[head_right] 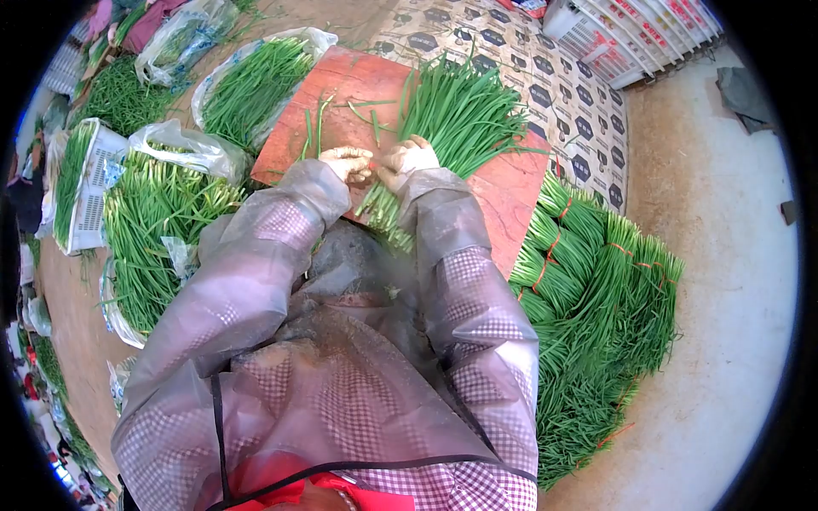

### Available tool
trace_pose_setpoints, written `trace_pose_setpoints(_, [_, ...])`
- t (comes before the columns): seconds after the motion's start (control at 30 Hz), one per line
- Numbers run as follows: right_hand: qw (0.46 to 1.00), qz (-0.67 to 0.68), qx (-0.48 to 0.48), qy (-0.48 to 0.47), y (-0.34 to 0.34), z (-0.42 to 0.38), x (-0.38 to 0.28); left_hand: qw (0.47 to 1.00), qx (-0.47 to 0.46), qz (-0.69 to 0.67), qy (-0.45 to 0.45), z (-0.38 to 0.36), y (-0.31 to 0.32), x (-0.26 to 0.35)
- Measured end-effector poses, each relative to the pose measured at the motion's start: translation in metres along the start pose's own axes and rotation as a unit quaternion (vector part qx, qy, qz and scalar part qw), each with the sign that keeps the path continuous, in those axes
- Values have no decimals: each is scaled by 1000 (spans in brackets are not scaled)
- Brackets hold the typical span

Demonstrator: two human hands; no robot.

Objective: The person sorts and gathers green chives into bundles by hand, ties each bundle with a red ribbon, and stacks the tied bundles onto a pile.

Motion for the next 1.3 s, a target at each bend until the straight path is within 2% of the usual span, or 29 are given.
trace_pose_setpoints(0.1, [997, -16, -45, 55, 1, 2, 0, 996, 1, 40, 76, -4, 6, 9])
trace_pose_setpoints(0.17, [992, 91, 74, 49, -5, 0, -2, 987, 2, 65, 148, -10, 15, 17])
trace_pose_setpoints(0.2, [992, 90, 74, 48, -2, -1, 2, 986, 3, 58, 155, -12, 19, 20])
trace_pose_setpoints(0.23, [990, 110, 73, 40, 3, -3, 10, 986, 3, 58, 155, -15, 24, 23])
trace_pose_setpoints(0.3, [989, 129, 72, 32, 9, -4, 21, 967, -1, 103, 232, -16, 33, 26])
trace_pose_setpoints(0.37, [982, 174, -5, 72, 17, -4, 34, 964, -11, 94, 248, -16, 38, 27])
trace_pose_setpoints(0.43, [973, 211, -11, 93, 26, -6, 42, 949, 6, 96, 300, -18, 39, 26])
trace_pose_setpoints(0.5, [932, 321, 29, 168, 30, -10, 50, 959, 29, 54, 277, -25, 46, 18])
trace_pose_setpoints(0.53, [856, 457, 61, 233, 47, -11, 59, 966, 53, 12, 253, -30, 47, 12])
trace_pose_setpoints(0.57, [857, 456, 61, 233, 46, -10, 58, 966, 52, 11, 254, -40, 49, 11])
trace_pose_setpoints(0.63, [829, 504, 67, 232, 33, -5, 48, 985, -127, 18, 117, -62, 60, 10])
trace_pose_setpoints(0.67, [792, 543, 52, 273, 18, -5, 35, 984, -128, 18, 120, -55, 60, 2])
trace_pose_setpoints(0.73, [784, 540, 29, 304, -5, 1, 20, 940, -126, 232, 216, -34, 59, -23])
trace_pose_setpoints(0.77, [773, 537, 6, 336, -13, 2, 15, 940, -127, 230, 219, -40, 62, -21])
trace_pose_setpoints(0.83, [791, 515, 14, 331, -32, 4, 5, 940, -135, 210, 233, -52, 69, -17])
trace_pose_setpoints(0.9, [798, 528, 62, 285, -52, 4, -6, 929, -112, 260, 236, -29, 59, -22])
trace_pose_setpoints(0.93, [763, 572, 89, 286, -66, 2, -18, 919, -155, 232, 279, -33, 58, -9])
trace_pose_setpoints(0.97, [787, 552, 98, 256, -82, 2, -27, 910, -144, 273, 278, -39, 51, 1])
trace_pose_setpoints(1.03, [790, 555, 110, 235, -83, -2, -24, 885, -126, 355, 275, -82, 48, 46])
trace_pose_setpoints(1.07, [779, 566, 124, 242, -77, -3, -25, 812, -67, 510, 276, -103, 50, 66])
trace_pose_setpoints(1.1, [766, 576, 138, 249, -69, -4, -26, 713, -5, 648, 267, -112, 49, 76])
trace_pose_setpoints(1.13, [752, 587, 145, 263, -58, -6, -24, 676, -15, 679, 287, -100, 41, 72])
trace_pose_setpoints(1.17, [713, 619, 165, 284, -42, -7, -23, 676, -13, 679, 287, -96, 35, 70])
trace_pose_setpoints(1.23, [633, 680, 202, 309, -23, -15, -21, 712, -90, 648, 255, -85, 32, 68])
trace_pose_setpoints(1.27, [638, 668, 200, 326, -23, -19, -19, 807, -137, 512, 262, -86, 27, 64])
trace_pose_setpoints(1.3, [637, 668, 201, 329, -23, -24, -17, 807, -139, 512, 259, -81, 27, 64])
Point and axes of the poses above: each hand's wrist, its own z-axis towards the middle knuckle, its own y-axis out of the palm, x = y × z, the point moved 2 cm from there along z, towards the middle knuckle, and after that the axes turned 6 degrees about x, right-handed, at the moved point
